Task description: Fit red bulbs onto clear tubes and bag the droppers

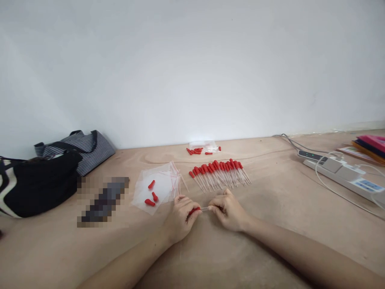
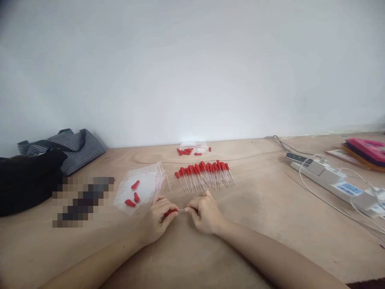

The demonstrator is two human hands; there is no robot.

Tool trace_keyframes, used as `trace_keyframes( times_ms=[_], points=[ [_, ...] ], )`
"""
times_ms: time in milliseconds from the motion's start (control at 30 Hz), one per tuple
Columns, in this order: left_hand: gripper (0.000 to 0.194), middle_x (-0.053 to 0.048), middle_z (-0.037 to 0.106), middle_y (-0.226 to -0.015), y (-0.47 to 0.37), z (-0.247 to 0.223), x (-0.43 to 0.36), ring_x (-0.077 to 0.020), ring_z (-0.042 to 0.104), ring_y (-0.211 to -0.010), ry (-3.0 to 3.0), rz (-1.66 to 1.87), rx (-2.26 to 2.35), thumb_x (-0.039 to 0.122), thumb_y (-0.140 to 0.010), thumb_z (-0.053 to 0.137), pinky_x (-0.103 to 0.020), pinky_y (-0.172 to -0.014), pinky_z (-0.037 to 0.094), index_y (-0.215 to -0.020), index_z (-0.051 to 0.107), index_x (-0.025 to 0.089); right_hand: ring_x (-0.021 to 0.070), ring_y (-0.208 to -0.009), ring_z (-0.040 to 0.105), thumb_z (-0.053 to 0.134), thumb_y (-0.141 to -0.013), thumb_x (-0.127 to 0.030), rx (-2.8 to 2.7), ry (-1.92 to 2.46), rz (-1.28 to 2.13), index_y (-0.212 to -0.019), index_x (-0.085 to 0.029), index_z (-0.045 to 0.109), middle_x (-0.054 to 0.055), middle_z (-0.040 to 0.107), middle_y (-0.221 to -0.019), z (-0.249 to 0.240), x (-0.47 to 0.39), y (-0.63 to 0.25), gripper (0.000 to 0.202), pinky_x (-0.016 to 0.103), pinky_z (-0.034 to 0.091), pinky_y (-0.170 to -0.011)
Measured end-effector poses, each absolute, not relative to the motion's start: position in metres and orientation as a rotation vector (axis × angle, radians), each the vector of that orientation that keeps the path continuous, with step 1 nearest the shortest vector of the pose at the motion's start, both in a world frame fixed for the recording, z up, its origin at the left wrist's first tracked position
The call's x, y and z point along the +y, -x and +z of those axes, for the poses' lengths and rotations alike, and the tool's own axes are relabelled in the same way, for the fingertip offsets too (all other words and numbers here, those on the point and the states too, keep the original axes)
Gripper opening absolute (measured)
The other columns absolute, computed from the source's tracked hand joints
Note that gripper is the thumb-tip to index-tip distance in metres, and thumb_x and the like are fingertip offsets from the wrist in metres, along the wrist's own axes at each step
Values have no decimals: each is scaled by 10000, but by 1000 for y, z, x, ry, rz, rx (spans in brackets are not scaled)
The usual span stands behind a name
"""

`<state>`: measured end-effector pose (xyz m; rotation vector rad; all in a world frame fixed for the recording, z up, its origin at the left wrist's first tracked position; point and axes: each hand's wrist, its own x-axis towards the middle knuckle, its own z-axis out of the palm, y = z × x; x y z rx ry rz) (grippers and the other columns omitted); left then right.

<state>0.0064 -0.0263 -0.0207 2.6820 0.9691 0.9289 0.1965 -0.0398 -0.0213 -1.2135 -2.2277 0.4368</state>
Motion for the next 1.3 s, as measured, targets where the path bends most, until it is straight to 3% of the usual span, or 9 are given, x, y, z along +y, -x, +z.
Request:
trace_keyframes(
  times_ms=[167,333,500,600,767,967,1133,1300],
  points=[
    [181,10,601,-626,-6,-20,-28,-125,528,-619,-2707,941,942,191,-830,419,-347,-787,326,-701,544,173,67,-488,385,434,-792,-255,-2147,1287,710,-555,-160,553,-49,501,-497,-18,-35,-193,282,261,291,-707],
    [179,7,595,-626,-6,-19,-28,-125,527,-626,-2697,913,924,186,-823,425,-336,-789,331,-691,545,171,73,-461,377,443,-771,-280,-2069,1287,949,-581,-145,604,-34,477,-473,-21,-29,-191,283,202,282,-504],
    [199,6,612,-642,-7,-17,-27,-126,540,-637,-2646,862,959,213,-831,414,-326,-787,334,-694,555,179,67,-427,335,396,-820,-352,-2097,1292,1007,-611,-142,621,-41,430,-440,-24,-27,-189,372,197,249,-459],
    [200,14,628,-654,-5,-14,-23,-122,548,-626,-2573,783,1034,250,-832,420,-316,-774,342,-716,571,189,74,-454,368,359,-848,-363,-2151,1264,880,-674,-143,619,-36,459,-478,-19,-28,-191,382,200,269,-486],
    [213,27,656,-677,2,-11,-16,-129,570,-666,-2552,712,1135,293,-833,432,-364,-859,285,-772,624,224,118,-692,516,450,-820,-287,-2310,1164,454,-771,-186,589,-4,618,-729,-9,-36,-199,179,260,297,-700],
    [285,-43,623,-1052,30,4,4,-215,517,-998,-2492,866,1620,304,-840,403,-410,-867,260,-1069,563,250,130,-687,540,464,-793,-242,-2268,1367,249,-654,-190,597,-4,633,-672,-10,-27,-188,199,256,277,-687],
    [194,-61,632,-982,70,12,28,-240,516,-996,-2338,716,2183,278,-775,492,-388,-836,290,-878,641,209,135,-639,556,436,-798,-261,-2096,1689,188,-653,-190,631,19,652,-656,-10,7,-153,253,257,271,-671],
    [220,-59,626,-1021,85,11,35,-250,496,-1042,-2163,565,2339,326,-771,497,-380,-830,312,-900,634,213,176,-765,577,440,-780,-257,-2036,1861,39,-839,-181,626,76,664,-769,-11,31,-128,210,311,231,-737]
  ],
)
